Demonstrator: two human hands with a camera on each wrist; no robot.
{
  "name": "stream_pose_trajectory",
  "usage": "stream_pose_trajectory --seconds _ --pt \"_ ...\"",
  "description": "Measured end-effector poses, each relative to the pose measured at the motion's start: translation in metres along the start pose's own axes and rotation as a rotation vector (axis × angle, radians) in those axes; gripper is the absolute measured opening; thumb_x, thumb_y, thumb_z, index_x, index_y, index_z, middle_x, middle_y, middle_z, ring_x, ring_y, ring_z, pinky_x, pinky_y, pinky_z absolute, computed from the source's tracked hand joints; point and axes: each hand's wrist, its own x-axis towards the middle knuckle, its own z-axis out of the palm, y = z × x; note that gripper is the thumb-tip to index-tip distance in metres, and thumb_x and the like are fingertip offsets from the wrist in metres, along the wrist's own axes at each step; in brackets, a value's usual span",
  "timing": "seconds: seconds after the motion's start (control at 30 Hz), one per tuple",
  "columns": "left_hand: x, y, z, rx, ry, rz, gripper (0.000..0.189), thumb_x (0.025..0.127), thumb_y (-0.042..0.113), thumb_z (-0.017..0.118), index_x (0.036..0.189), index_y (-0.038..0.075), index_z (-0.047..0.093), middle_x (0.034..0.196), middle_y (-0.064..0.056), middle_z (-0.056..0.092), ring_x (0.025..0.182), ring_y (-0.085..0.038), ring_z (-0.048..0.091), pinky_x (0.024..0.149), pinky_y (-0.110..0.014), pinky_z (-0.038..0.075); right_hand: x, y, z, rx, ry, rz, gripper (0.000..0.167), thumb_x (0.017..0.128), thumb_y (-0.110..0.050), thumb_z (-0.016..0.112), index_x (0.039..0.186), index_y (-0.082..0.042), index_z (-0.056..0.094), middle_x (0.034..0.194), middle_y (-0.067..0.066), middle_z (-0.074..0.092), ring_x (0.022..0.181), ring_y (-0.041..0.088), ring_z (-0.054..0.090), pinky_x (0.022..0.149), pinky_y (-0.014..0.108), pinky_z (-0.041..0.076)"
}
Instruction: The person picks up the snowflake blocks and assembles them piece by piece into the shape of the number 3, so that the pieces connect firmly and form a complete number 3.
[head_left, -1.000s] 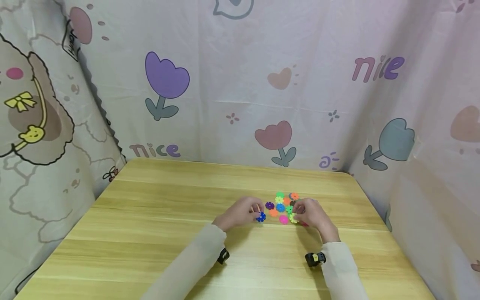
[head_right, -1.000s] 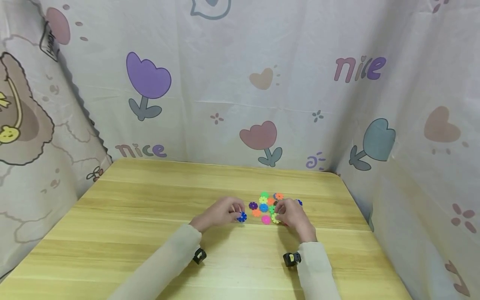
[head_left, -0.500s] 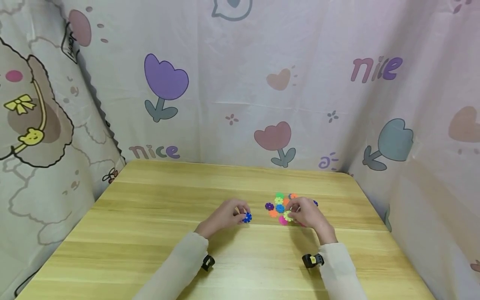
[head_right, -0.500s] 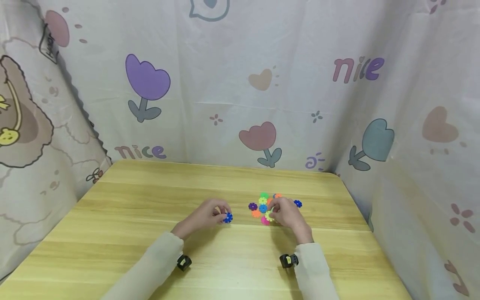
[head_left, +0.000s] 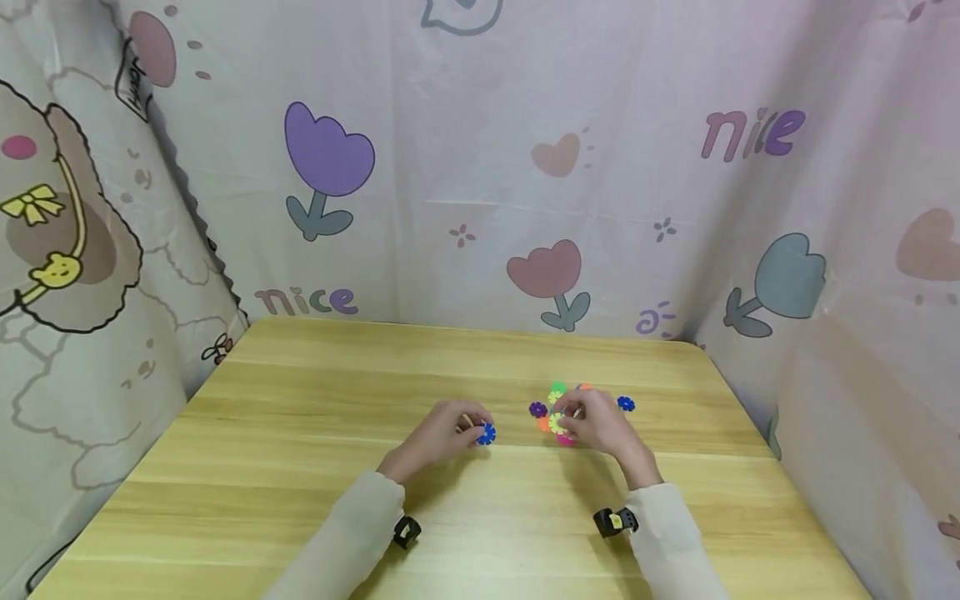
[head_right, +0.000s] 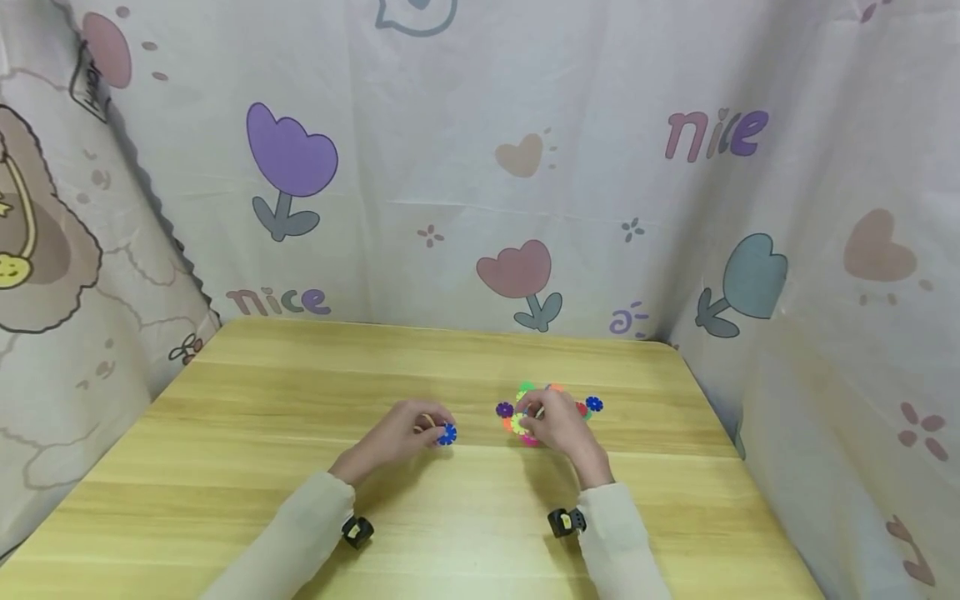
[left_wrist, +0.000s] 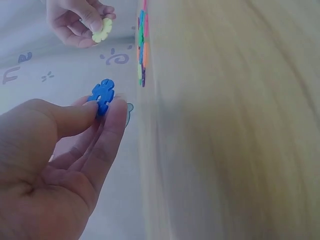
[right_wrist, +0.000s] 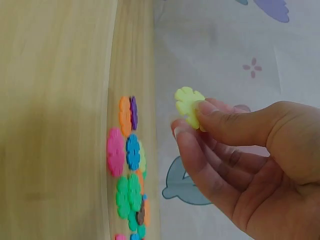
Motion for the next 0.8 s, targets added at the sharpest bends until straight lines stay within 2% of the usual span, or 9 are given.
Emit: stream_pose_trajectory --seconds 0.1,0.27,0.4,0.57,0.63,0.8 --pt "-0.001 0.002 -0.001 -0.007 0.008 -0.006 0.018 0.099 -0.001 0.063 0.11 0.005 0.076 0.099 -0.012 0.073 0.08 -0.022 0.073 0.065 -0.021 0.059 0.001 -0.004 0.003 0.034 -0.006 -0.006 0.015 0.091 0.001 0.074 0.104 -0.005 0.077 0.085 0.007 0.066 0.065 0.014 0.065 0.056 0.021 0.054" --pt "-0.003 0.004 -0.003 0.005 0.024 -0.015 0.018 0.099 0.0 0.064 0.111 0.004 0.076 0.098 -0.011 0.074 0.078 -0.02 0.071 0.064 -0.02 0.058 0.003 -0.015 0.007 0.105 -0.024 -0.021 0.016 0.093 0.003 0.071 0.107 -0.003 0.075 0.086 0.009 0.065 0.067 0.02 0.07 0.055 0.021 0.054" --pt "-0.002 0.005 -0.003 -0.005 0.039 -0.007 0.017 0.097 -0.001 0.066 0.109 0.004 0.077 0.096 -0.011 0.074 0.077 -0.019 0.071 0.064 -0.02 0.058 0.005 -0.024 0.011 0.114 -0.03 -0.035 0.014 0.094 0.002 0.07 0.105 -0.004 0.075 0.085 0.008 0.066 0.067 0.024 0.069 0.053 0.021 0.052" --pt "-0.002 0.006 -0.001 -0.053 0.049 -0.021 0.017 0.096 -0.003 0.067 0.11 0.001 0.076 0.095 -0.013 0.073 0.077 -0.02 0.072 0.066 -0.027 0.063 0.005 -0.032 0.018 0.116 -0.041 -0.071 0.01 0.093 0.004 0.07 0.099 -0.004 0.072 0.084 0.009 0.067 0.071 0.027 0.071 0.058 0.025 0.058" --pt "-0.002 0.006 -0.001 -0.071 0.057 -0.029 0.017 0.096 -0.004 0.067 0.11 0.0 0.076 0.094 -0.013 0.073 0.077 -0.021 0.073 0.068 -0.032 0.064 0.005 -0.034 0.021 0.118 -0.044 -0.097 0.01 0.093 0.005 0.07 0.098 -0.003 0.071 0.083 0.01 0.068 0.071 0.024 0.072 0.062 0.026 0.06" --pt "-0.003 0.007 0.002 -0.102 0.067 -0.038 0.018 0.095 -0.004 0.067 0.112 -0.003 0.075 0.094 -0.015 0.073 0.077 -0.028 0.075 0.068 -0.035 0.064 0.003 -0.038 0.028 0.109 -0.043 -0.146 0.01 0.091 0.006 0.071 0.096 -0.002 0.071 0.083 0.009 0.072 0.07 0.013 0.068 0.062 0.021 0.058"
